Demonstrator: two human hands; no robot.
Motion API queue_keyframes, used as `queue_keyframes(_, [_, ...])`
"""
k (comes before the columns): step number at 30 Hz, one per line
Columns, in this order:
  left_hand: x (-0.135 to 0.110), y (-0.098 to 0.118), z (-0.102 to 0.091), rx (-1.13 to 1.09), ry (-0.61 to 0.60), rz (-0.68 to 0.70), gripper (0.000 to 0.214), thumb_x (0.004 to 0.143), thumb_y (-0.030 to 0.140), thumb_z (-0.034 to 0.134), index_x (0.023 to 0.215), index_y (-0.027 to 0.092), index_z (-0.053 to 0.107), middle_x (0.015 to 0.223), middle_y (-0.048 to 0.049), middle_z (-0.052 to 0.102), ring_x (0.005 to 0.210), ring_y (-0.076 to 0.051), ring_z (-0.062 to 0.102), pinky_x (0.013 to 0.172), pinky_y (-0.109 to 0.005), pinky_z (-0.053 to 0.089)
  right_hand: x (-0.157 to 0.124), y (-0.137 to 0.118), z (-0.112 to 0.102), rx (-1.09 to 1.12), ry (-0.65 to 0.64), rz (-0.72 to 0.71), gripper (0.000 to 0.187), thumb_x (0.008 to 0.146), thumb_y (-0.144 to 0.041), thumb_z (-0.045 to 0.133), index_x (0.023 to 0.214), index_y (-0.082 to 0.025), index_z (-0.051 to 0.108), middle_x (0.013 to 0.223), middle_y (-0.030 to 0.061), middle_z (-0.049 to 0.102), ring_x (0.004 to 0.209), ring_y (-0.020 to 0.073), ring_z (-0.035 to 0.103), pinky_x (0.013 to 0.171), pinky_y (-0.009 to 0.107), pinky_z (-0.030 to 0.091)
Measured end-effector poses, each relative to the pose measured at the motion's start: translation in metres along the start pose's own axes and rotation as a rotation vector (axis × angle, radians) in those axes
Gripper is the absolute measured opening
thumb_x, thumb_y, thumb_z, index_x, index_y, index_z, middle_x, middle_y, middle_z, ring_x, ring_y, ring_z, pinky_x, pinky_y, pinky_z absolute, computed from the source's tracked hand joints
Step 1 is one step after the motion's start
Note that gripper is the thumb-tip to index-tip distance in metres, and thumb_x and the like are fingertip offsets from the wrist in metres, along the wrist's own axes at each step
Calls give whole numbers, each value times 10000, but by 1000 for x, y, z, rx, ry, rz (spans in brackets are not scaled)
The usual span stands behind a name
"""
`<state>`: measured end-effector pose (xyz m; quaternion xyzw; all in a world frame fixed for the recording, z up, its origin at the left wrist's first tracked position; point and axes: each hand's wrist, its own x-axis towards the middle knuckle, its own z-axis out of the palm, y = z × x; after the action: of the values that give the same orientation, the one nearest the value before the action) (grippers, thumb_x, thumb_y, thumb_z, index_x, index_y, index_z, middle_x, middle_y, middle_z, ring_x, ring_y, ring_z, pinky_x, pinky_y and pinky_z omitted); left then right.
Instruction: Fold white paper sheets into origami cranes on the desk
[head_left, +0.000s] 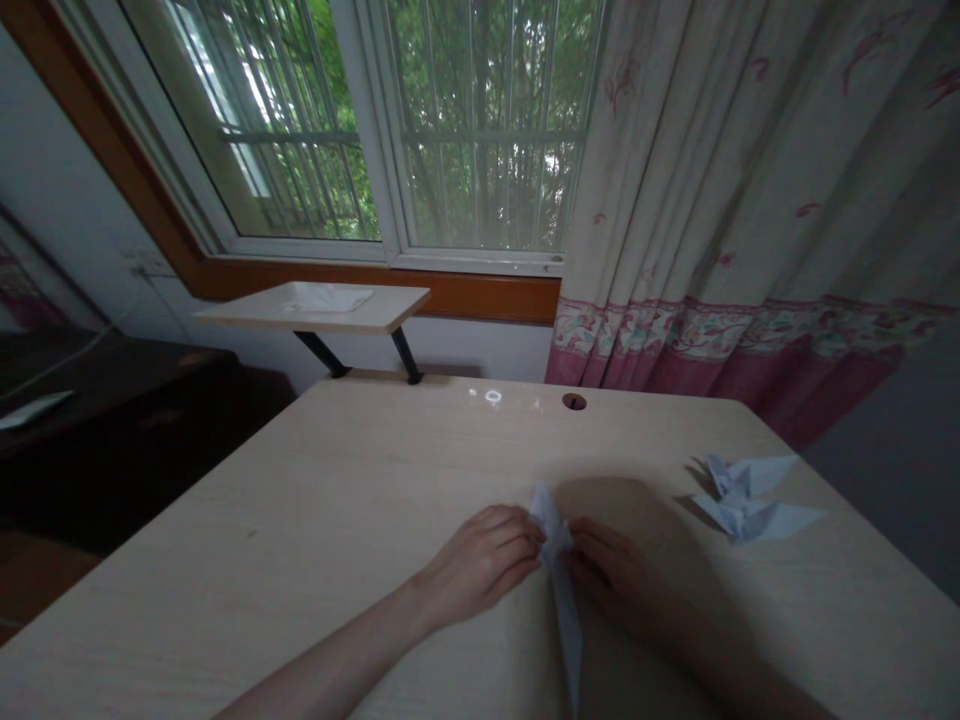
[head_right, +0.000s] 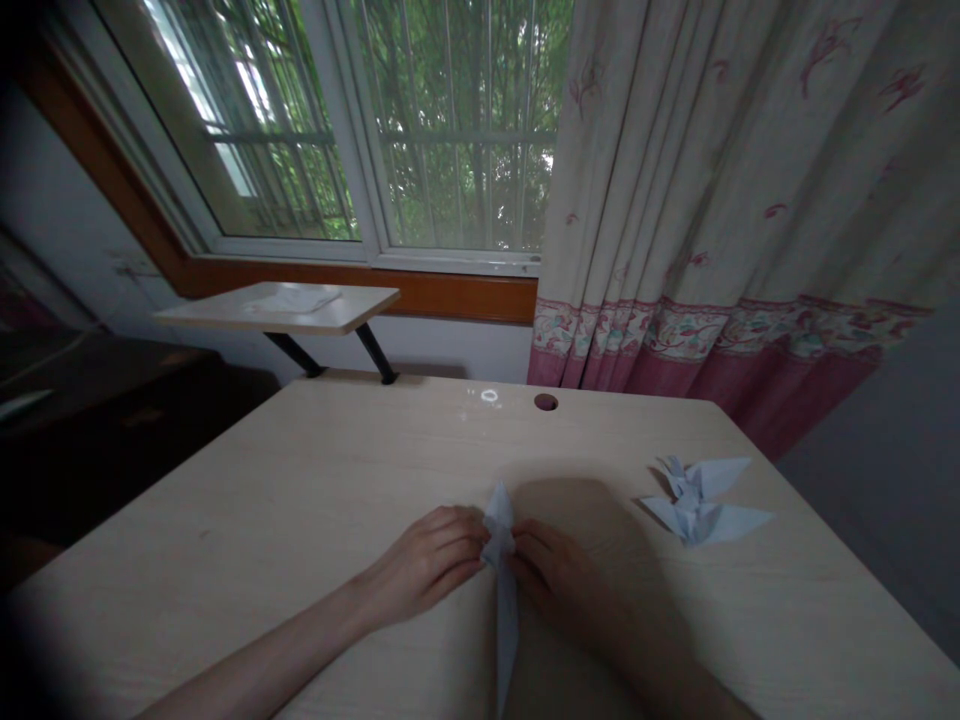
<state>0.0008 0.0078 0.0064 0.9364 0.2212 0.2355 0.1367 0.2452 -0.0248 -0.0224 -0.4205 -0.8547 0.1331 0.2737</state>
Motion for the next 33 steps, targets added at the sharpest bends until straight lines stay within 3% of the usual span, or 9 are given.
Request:
queue_keyframes(8, [1, 1, -3, -84, -50, 27, 146, 923, 228, 531, 1028, 199, 628, 1055, -65, 686, 1043, -213, 616, 986, -380, 450, 8, -10, -15, 223, -41, 15, 260, 1013, -210, 355, 1032, -224, 614, 1004, 59, 681, 939, 179, 654, 861, 323, 540])
queue_keyframes(12, [1, 2, -5, -131, -59, 41, 232, 833, 188, 547, 1051, 208, 624, 1072, -58, 683, 1041, -217, 620, 985, -381, 453, 7, -4, -7, 230, -47, 70, 212, 988, -175, 401, 1034, -235, 599, 1008, 49, 669, 931, 181, 643, 860, 330, 532])
queue_keyframes(17, [1, 0, -2, -149, -66, 32, 237, 837, 137, 534, 1043, 201, 630, 1073, -54, 683, 1047, -209, 619, 971, -361, 466, 4, 0, 2, 180, -49, 23, 243, 913, -108, 467, 1084, -231, 587, 1080, 65, 643, 1000, 202, 617, 897, 373, 522])
queue_keyframes(20, [0, -2, 1, -170, -65, 22, 181, 886, 164, 536, 1028, 201, 642, 1062, -60, 683, 1044, -205, 618, 959, -352, 480, 6, -4, 2, 107, -22, 26, 241, 881, -92, 483, 1054, -224, 588, 1050, 68, 637, 978, 214, 604, 872, 389, 523])
queue_keyframes(25, [-2, -5, 2, -201, -53, 13, 141, 938, 236, 559, 1015, 203, 672, 1034, -66, 692, 1031, -204, 627, 944, -345, 496, 7, -11, 3, -224, 74, 95, 90, 878, -172, 527, 927, -200, 597, 945, 88, 649, 902, 268, 596, 831, 464, 503])
queue_keyframes(28, [-1, -5, 1, -216, -46, 25, 139, 941, 232, 574, 1003, 210, 697, 1019, -57, 704, 992, -191, 643, 912, -319, 509, 2, -12, 9, -351, 123, 97, 128, 884, -172, 480, 946, -197, 589, 949, 113, 658, 885, 286, 610, 809, 480, 501])
queue_keyframes(33, [-1, -2, 1, -231, -22, 47, 181, 879, 148, 575, 969, 206, 721, 1015, -47, 716, 941, -183, 656, 851, -299, 525, -4, -19, 15, -397, 126, 157, 80, 850, -209, 532, 920, -208, 569, 918, 109, 648, 845, 298, 615, 778, 488, 493])
